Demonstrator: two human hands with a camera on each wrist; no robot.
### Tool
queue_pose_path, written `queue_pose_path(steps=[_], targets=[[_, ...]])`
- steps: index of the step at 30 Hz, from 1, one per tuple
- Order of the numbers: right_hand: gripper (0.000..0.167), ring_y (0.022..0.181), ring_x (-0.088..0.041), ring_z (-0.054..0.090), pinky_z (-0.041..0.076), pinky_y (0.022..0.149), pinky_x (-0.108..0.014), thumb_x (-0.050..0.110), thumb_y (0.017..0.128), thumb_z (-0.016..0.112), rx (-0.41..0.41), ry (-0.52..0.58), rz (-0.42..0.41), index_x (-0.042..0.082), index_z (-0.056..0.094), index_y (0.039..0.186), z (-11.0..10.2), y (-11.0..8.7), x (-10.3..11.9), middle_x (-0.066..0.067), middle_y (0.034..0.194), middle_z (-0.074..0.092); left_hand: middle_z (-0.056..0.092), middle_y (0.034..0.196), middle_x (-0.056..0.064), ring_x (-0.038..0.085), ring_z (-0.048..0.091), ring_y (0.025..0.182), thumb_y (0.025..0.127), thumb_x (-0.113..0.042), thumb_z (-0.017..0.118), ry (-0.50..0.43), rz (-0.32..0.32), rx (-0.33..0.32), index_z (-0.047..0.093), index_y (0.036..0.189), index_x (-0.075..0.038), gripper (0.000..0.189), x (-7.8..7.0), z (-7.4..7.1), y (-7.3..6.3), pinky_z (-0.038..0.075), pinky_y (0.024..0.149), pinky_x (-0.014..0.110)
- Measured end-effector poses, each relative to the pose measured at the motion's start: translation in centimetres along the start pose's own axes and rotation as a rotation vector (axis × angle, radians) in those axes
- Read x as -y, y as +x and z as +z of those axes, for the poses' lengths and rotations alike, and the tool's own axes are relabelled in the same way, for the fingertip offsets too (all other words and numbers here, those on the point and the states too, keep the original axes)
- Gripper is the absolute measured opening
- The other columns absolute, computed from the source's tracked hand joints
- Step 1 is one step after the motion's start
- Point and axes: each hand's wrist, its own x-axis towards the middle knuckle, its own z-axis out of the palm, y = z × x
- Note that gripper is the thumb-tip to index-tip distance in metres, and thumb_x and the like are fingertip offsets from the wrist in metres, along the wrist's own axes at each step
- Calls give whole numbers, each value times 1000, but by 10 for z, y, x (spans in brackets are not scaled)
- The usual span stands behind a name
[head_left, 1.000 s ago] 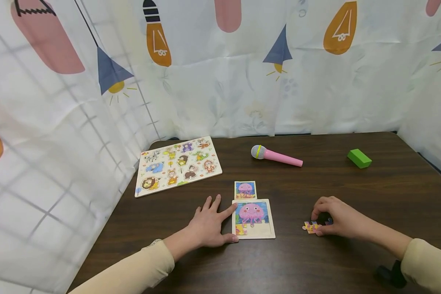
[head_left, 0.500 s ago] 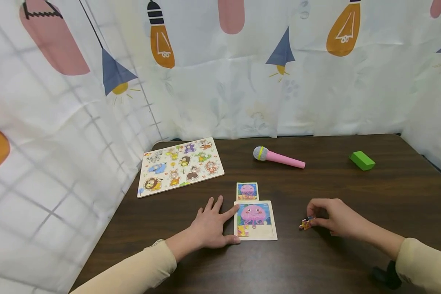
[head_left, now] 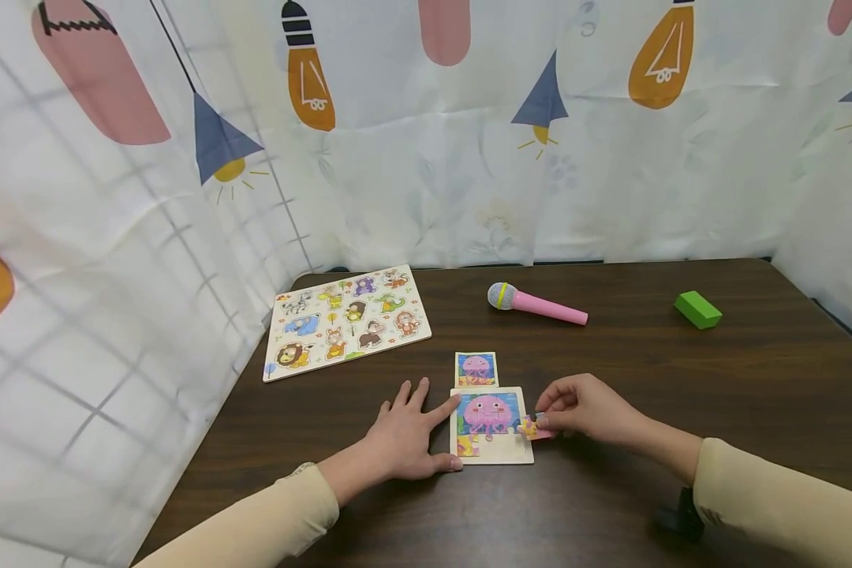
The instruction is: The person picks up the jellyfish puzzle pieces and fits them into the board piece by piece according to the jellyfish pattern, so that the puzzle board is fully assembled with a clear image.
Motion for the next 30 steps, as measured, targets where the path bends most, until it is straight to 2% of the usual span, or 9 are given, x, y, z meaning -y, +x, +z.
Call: queue_pose_path(steps=[6,16,24,30], targets=[[17,64,-11,63,54,57,-28,19,89,81,16,-12,15,4,73,90,19,14,17,-3,71,73,23,168,22,50,23,154,86,-71,66,8,-3,-4,33,161,-36,88,0,1,0,35,112,70],[15,56,-8,65,53,54,-25,16,86,83,12,-39,58,5,73,83,45,28,27,-2,65,71,24,168,22,50,23,153,85,-71,66,5,-4,-5,35,160,-35,89,1,2,2,35,112,69],[16,53,-7,64,50,53,-23,15,84,84,-6,-105,101,8,72,77,54,31,35,-1,60,70,25,168,22,50,24,153,85,-72,66,14,-7,-2,34,160,-36,89,1,3,3,35,112,69],[20,52,-8,64,48,51,-22,13,83,85,-12,-187,88,10,70,70,55,33,40,1,56,68,25,167,22,50,24,153,85,-72,66,6,-7,-2,35,160,-35,89,0,2,2,35,112,69]])
